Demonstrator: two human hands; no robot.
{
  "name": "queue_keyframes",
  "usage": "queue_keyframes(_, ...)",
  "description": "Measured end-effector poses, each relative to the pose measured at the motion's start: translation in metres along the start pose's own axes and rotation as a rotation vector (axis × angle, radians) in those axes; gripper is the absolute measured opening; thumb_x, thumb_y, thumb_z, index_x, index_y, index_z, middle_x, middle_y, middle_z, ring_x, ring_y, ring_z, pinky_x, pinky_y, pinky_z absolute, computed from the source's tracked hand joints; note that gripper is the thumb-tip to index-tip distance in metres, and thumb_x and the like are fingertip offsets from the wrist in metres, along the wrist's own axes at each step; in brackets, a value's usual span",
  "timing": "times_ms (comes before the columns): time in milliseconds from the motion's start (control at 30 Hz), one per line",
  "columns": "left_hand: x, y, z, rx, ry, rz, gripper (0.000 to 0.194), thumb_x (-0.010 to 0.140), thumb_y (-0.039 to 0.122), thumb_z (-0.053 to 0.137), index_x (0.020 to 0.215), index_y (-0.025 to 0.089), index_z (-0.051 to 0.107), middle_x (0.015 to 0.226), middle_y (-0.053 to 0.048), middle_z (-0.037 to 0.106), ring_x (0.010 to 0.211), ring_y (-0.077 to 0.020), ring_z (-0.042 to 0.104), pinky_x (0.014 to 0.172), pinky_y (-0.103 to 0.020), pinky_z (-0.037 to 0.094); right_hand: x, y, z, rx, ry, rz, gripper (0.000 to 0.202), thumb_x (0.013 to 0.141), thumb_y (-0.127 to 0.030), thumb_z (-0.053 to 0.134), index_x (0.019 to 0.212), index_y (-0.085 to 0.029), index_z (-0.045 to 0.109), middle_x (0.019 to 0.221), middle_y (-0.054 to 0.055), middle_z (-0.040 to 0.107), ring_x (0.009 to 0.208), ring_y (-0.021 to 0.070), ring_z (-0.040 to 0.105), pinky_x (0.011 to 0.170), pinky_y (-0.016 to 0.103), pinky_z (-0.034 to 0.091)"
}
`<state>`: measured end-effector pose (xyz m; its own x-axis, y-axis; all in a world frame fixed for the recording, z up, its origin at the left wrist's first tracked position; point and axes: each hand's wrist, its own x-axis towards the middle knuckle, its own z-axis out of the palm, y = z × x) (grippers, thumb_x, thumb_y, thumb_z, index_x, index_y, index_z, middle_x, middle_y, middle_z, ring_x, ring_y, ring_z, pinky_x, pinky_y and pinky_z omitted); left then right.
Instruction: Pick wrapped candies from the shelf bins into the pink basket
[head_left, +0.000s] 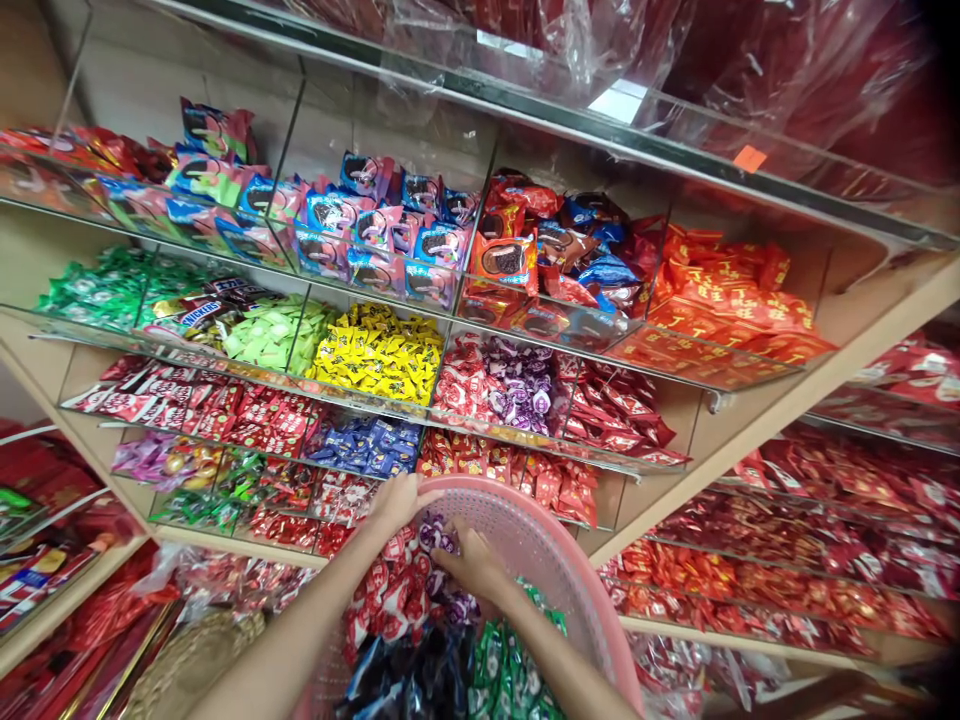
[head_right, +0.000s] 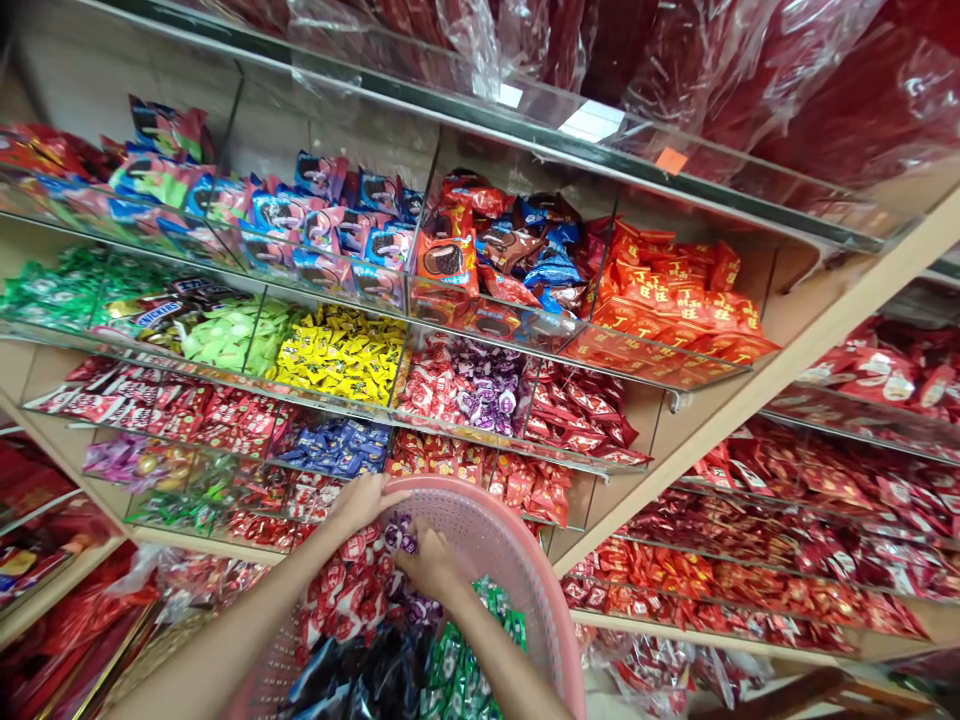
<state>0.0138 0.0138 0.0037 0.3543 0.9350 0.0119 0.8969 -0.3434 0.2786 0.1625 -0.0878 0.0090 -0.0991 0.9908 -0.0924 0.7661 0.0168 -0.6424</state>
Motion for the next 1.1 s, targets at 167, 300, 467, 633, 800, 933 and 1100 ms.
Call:
queue_keyframes(167, 0.000, 0.000, 0.002, 0.006, 0.004, -0.005, 0.067, 0.073, 0.070, 0.021, 0.085, 0.016, 0.057, 0.084, -0.011, 0.059, 0.081, -0.0259, 0.057, 0.068, -0.033, 0.042, 0.011, 0.009, -0.012, -0.059, 0.111, 0.044, 0.022, 0.076, -0.041, 0.049, 0.081, -0.020, 0.050, 0.063, -0.002, 0.052, 0.060, 0.0125, 0.048, 0.054, 0.021, 0.030)
queue_keyframes(300, 0.000, 0.001, 0.000, 0.006, -0.007, -0.028, 0.068, 0.072, 0.071, 0.024, 0.085, 0.014, 0.058, 0.085, -0.012, 0.059, 0.084, -0.0259, 0.056, 0.072, -0.032, 0.041, 0.016, 0.026, -0.017, -0.141, 0.149, 0.140, 0.027, 0.075, -0.046, 0.048, 0.074, -0.019, 0.051, 0.064, -0.001, 0.052, 0.060, 0.0130, 0.047, 0.052, 0.021, 0.029)
queue_keyframes(467, 0.000, 0.000, 0.001, -0.005, 0.000, -0.020, 0.068, 0.071, 0.072, 0.023, 0.082, 0.014, 0.058, 0.080, -0.012, 0.059, 0.081, -0.0266, 0.057, 0.069, -0.032, 0.041, 0.016, 0.046, -0.006, -0.170, 0.088, 0.225, 0.027, 0.071, -0.043, 0.053, 0.061, -0.019, 0.049, 0.059, -0.001, 0.051, 0.057, 0.0114, 0.046, 0.049, 0.021, 0.028)
queue_keyframes(633, 0.000, -0.001, 0.002, -0.006, 0.005, -0.011, 0.065, 0.073, 0.069, 0.024, 0.082, 0.014, 0.057, 0.081, -0.011, 0.059, 0.080, -0.0253, 0.057, 0.068, -0.031, 0.041, 0.016, 0.050, 0.004, -0.010, -0.012, 0.274, 0.023, 0.067, -0.035, 0.057, 0.057, -0.019, 0.045, 0.052, -0.003, 0.048, 0.052, 0.0107, 0.046, 0.046, 0.020, 0.031)
queue_keyframes(800, 0.000, -0.001, 0.001, -0.004, -0.009, -0.016, 0.065, 0.073, 0.069, 0.025, 0.084, 0.015, 0.058, 0.083, -0.011, 0.059, 0.080, -0.0245, 0.057, 0.069, -0.030, 0.041, 0.012, 0.047, 0.004, 0.133, -0.190, 0.344, 0.020, 0.067, -0.029, 0.057, 0.057, -0.019, 0.043, 0.047, -0.004, 0.047, 0.042, 0.0101, 0.046, 0.039, 0.020, 0.035)
queue_keyframes(933, 0.000, -0.001, 0.002, 0.003, -0.002, -0.015, 0.064, 0.073, 0.070, 0.024, 0.083, 0.016, 0.058, 0.083, -0.011, 0.059, 0.080, -0.0248, 0.057, 0.069, -0.032, 0.042, 0.008, 0.043, -0.002, 0.213, -0.274, 0.357, 0.024, 0.070, -0.035, 0.055, 0.057, -0.019, 0.041, 0.047, -0.004, 0.047, 0.041, 0.0096, 0.047, 0.038, 0.021, 0.039)
queue_keyframes(1100, 0.000, -0.002, 0.003, 0.000, 0.001, -0.004, 0.064, 0.074, 0.069, 0.024, 0.085, 0.016, 0.057, 0.083, -0.012, 0.059, 0.080, -0.0255, 0.057, 0.069, -0.033, 0.042, 0.007, 0.042, -0.005, 0.296, -0.271, 0.404, 0.033, 0.070, -0.049, 0.053, 0.060, -0.019, 0.043, 0.046, -0.002, 0.047, 0.047, 0.0130, 0.053, 0.040, 0.022, 0.042)
